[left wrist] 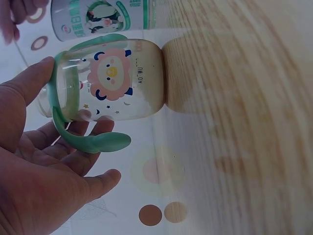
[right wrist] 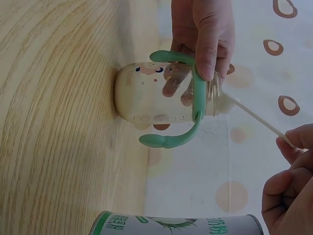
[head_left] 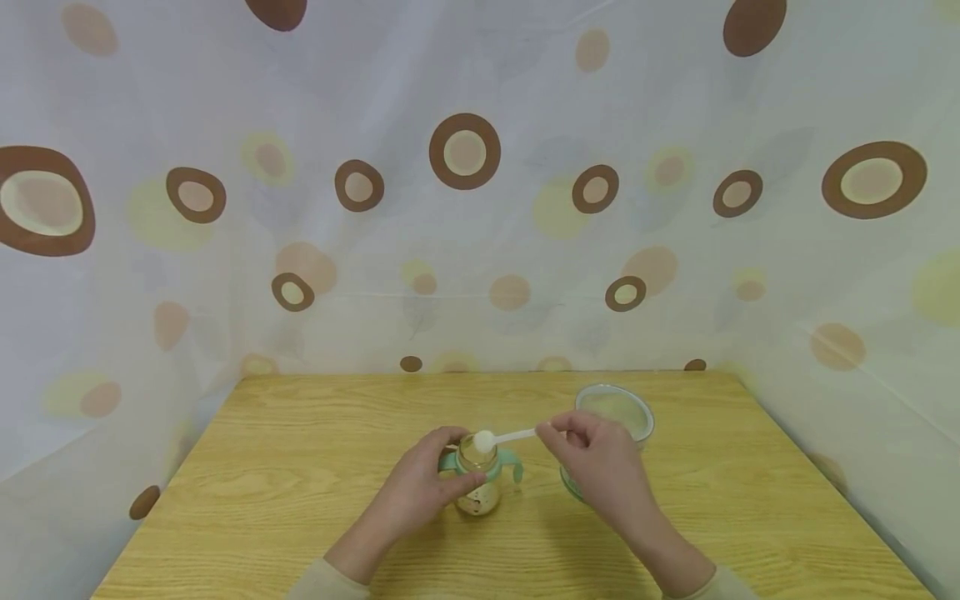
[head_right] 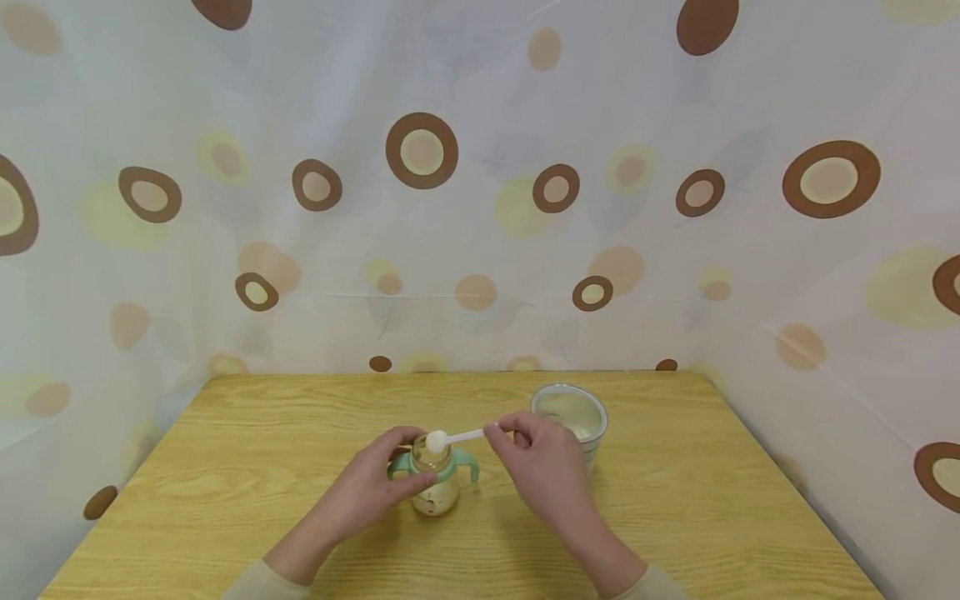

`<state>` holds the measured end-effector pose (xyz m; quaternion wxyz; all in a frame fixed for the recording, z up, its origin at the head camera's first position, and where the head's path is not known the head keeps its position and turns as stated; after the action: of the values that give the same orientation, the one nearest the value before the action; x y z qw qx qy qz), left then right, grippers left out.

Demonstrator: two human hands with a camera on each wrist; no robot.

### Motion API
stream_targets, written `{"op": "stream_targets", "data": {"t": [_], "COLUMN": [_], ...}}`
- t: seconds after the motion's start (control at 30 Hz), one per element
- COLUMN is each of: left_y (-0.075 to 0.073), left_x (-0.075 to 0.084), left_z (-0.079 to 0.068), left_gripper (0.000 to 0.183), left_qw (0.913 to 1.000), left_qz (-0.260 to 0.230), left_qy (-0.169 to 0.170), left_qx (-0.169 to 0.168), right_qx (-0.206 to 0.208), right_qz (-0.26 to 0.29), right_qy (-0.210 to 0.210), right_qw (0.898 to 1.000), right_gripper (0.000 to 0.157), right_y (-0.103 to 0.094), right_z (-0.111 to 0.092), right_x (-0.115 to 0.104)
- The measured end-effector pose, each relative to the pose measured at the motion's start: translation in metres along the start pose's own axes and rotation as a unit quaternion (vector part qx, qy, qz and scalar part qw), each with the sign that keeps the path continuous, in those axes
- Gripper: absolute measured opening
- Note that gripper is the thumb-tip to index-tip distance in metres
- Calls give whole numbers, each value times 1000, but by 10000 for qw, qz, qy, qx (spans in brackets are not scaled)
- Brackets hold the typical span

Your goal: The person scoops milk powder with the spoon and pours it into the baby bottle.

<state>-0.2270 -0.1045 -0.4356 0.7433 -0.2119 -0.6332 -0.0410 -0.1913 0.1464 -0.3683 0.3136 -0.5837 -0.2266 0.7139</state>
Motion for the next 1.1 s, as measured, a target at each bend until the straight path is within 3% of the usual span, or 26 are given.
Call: {"op": "stream_targets", "data": {"t": [0.13,0.23,0.33,0.43,0.53,0.6,0.63,0.83,1.03,1.1], "left_y": [0,0,0,0,0,0,0,0,0,0], "left_x": [0,-1,-2,-2,-1,-1,-1,0,0,1], "left_z": [1,2,3,3,3,2,2,1,1,1], "left_gripper": [60,58,57,56,57,57,57,56,57,57], "left_qw": [10000,10000,10000,10000,10000,10000,10000,10000,10000,9999], "left_qz": [18,-9,-21,4,25,49,53,34,54,60], "left_qy": [-7,-2,40,56,64,61,62,82,72,83], "left_qx": [12,0,-10,-6,1,4,6,23,20,19], "right_qx": [264,589,1032,1416,1639,1754,1833,2318,2604,2624], "right_qz": [-577,-1047,-1451,-1673,-1832,-1920,-1978,-2218,-2336,-2359], "right_qy": [-675,-1377,-2175,-2898,-3457,-3746,-3867,-4262,-4412,-4428], "right_qw": [9957,9832,9597,9317,9056,8900,8819,8458,8264,8243], "right_gripper": [14,9,3,7,12,7,4,48,49,48], "right_y": [3,6,8,9,9,10,10,13,14,14], "right_z": [-3,-5,-6,-6,-6,-6,-6,-7,-7,-7], "right_x": [-2,-2,-1,1,4,5,6,8,11,12]}}
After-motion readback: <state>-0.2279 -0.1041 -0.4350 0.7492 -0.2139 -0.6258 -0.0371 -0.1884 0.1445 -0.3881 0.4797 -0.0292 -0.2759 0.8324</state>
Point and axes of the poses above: each hand's wrist, its own z-axis towards the middle knuckle, its own y-axis out of the palm, x = y × z, the point moved 2 cm from there along z, towards the middle knuckle, and after that the axes turned 13 degrees about -z, right-handed, at the moved point
